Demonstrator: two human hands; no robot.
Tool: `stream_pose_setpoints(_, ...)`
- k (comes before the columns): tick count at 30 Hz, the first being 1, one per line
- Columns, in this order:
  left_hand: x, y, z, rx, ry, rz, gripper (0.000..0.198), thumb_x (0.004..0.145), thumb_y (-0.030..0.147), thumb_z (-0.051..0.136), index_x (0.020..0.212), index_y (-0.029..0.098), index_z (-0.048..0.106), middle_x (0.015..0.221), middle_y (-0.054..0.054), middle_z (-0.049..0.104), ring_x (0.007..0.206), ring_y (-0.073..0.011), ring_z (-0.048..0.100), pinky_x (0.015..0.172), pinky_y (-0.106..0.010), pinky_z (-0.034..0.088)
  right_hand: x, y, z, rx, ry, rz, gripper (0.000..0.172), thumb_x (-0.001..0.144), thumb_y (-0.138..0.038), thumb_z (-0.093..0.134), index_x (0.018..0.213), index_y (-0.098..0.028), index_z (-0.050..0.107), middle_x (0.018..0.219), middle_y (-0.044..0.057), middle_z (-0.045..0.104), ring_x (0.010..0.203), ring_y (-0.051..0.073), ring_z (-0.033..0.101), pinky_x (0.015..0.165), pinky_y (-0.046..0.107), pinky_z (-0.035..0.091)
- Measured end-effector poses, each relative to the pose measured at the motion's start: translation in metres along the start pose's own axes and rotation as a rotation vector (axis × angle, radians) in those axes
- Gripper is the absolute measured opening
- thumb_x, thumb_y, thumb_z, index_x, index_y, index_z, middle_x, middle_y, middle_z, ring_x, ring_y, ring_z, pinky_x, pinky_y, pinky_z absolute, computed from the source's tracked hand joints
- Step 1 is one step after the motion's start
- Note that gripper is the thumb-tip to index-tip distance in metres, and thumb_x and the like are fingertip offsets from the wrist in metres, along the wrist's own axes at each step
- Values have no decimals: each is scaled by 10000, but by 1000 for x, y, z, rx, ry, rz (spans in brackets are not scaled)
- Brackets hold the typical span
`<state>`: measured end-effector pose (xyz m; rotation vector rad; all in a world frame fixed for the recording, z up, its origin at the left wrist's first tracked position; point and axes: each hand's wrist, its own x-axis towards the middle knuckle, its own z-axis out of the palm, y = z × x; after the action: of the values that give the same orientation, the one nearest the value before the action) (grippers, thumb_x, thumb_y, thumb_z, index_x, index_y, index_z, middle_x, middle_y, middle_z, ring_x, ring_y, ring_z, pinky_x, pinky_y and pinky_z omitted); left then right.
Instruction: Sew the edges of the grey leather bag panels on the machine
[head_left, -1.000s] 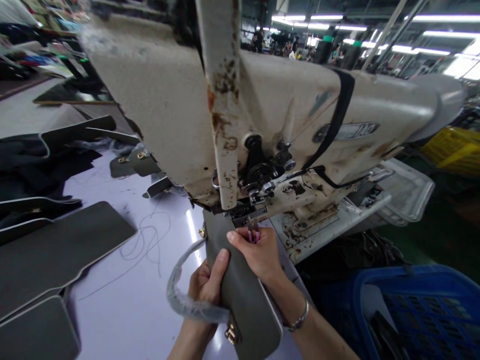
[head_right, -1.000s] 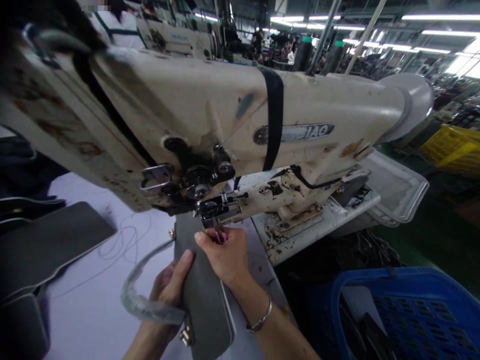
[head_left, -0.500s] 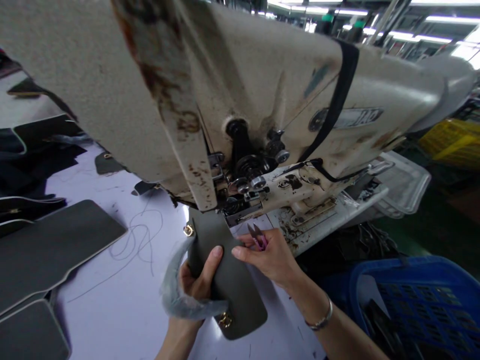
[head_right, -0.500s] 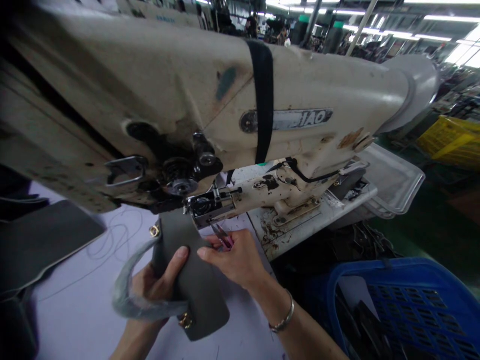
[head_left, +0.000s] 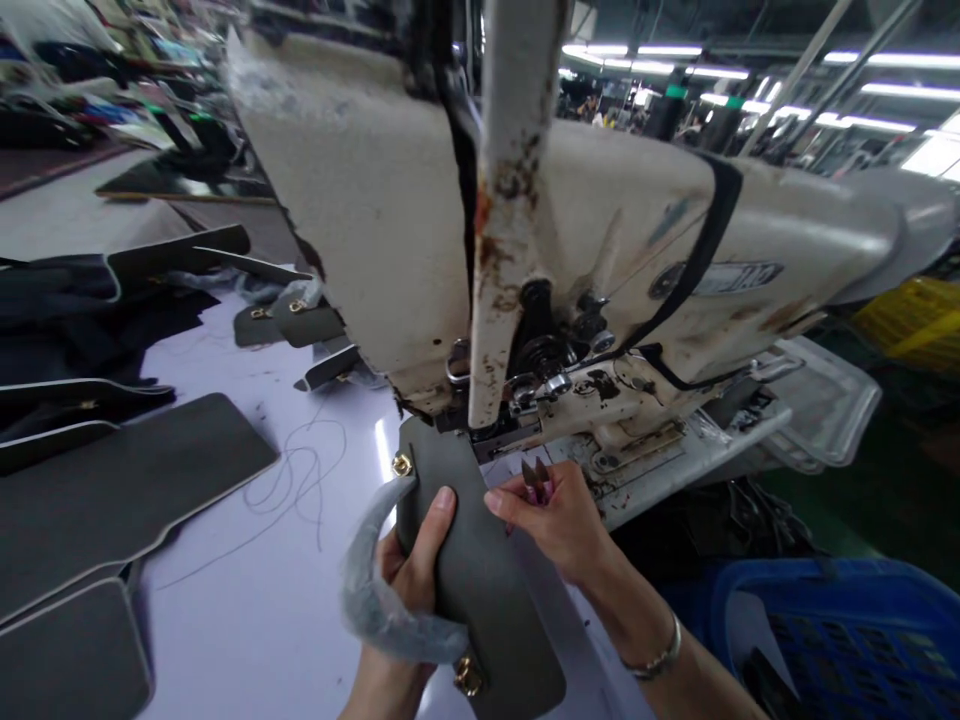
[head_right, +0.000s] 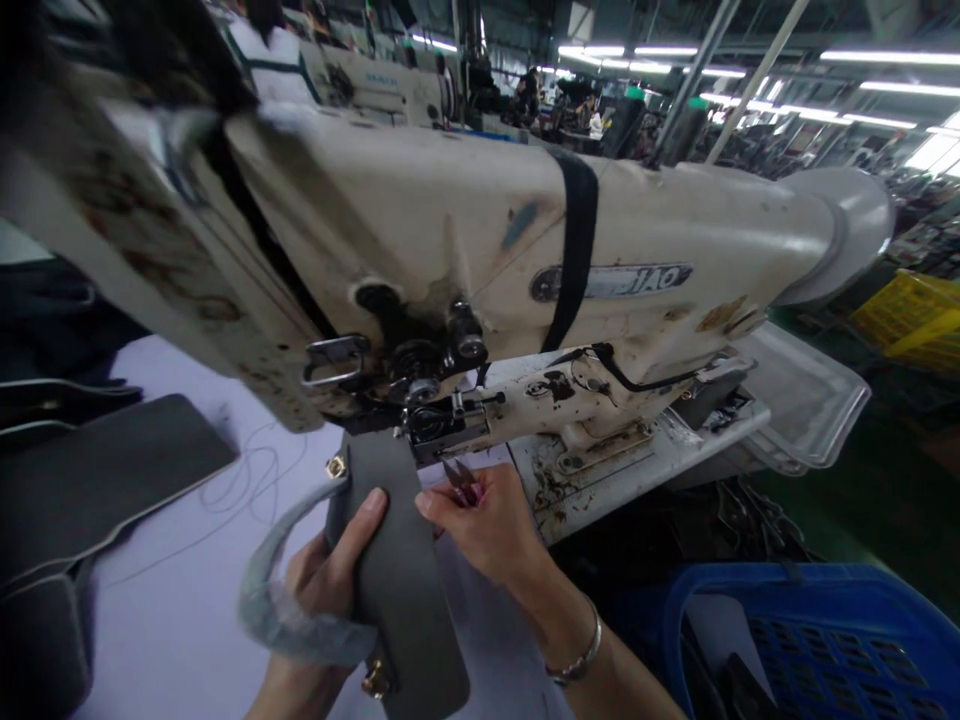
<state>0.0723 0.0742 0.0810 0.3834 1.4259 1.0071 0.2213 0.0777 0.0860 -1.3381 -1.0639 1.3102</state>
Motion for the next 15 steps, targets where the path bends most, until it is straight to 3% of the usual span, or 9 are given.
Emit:
stream_pose_setpoints(9, 6, 10, 10, -89, 19, -1, 434, 742, 355, 831, 1090, 126, 708, 753, -99, 734, 672, -263, 715, 607, -337, 609, 15, 1, 3, 14, 31, 16, 196, 716, -310, 773, 617, -145, 739, 566, 17, 634, 532, 125, 550, 537, 243, 422)
stream_pose_setpoints(15, 12, 18, 16, -114, 18, 25, 449, 748, 365, 822, 1112, 131, 702, 762, -95, 738, 696, -269, 720, 641, -343, 605, 27, 2, 6, -10, 58, 9, 202, 721, -321, 769, 626, -147, 733, 576, 13, 617, 534, 122, 520, 536, 248, 404)
